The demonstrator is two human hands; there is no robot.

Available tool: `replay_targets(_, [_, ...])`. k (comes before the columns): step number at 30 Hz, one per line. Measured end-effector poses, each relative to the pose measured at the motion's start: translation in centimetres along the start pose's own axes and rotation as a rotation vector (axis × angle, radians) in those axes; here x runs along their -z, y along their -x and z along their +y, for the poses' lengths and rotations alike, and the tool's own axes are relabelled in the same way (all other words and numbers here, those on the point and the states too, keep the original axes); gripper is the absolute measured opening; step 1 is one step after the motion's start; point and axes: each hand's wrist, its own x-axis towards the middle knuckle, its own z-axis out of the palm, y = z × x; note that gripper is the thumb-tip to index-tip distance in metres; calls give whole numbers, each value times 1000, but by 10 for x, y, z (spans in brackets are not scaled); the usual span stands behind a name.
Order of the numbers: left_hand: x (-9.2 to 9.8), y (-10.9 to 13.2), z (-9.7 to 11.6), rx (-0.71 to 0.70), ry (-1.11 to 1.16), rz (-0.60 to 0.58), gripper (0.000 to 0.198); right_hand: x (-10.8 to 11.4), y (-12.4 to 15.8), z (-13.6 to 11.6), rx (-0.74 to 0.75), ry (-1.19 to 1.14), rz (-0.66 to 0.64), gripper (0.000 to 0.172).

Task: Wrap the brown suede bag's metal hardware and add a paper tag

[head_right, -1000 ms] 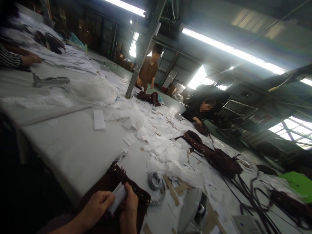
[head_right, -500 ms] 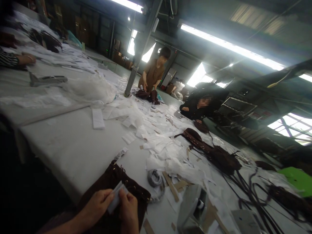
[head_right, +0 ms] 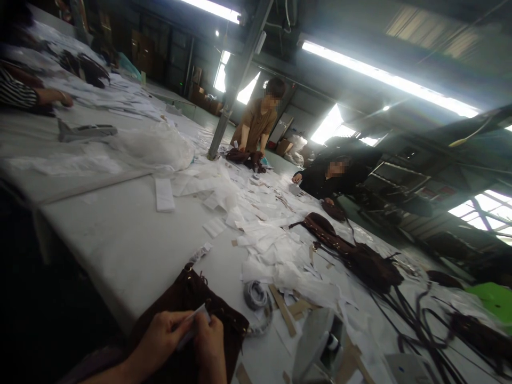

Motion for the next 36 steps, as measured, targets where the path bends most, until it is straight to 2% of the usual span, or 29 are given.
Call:
replay_targets(4, [-3,4,-10,-78,-43,55,35,-5,4,-1,-21,-28,26,26])
replay_targets(6, [-4,8,-16,-140,-94,38,35,-6,6,-1,-31,-67,14,30])
replay_targets(12, [6,11,-26,-302,-254,-173,39,1,10,-2,-126,-174,-50,38])
replay_targets(15, [10,11,-28,-327,-319,-245,41,5,12,-7,-168,-203,-76,41])
replay_targets(18, [12,13,-25,-310,-318,-264,43,6,12,-8,-143,-155,-64,48])
replay_targets(20, [13,14,-18,-275,-236,-259,40,5,10,-6,-97,-107,-45,51])
replay_targets(22, [13,10,-9,-165,-76,-218,34,5,6,-2,-74,-95,-47,53])
replay_targets(25, [11,-3,0,196,207,-93,42,7,2,1,-71,-110,-68,54])
replay_targets(27, [7,-13,-2,355,280,-58,51,7,3,1,-55,-114,-63,52])
replay_targets(31, [-3,-23,-14,353,250,-72,50,6,8,0,11,-119,-48,50])
replay_targets(36, [-7,-18,-15,360,279,-99,50,3,9,3,70,-112,-42,49])
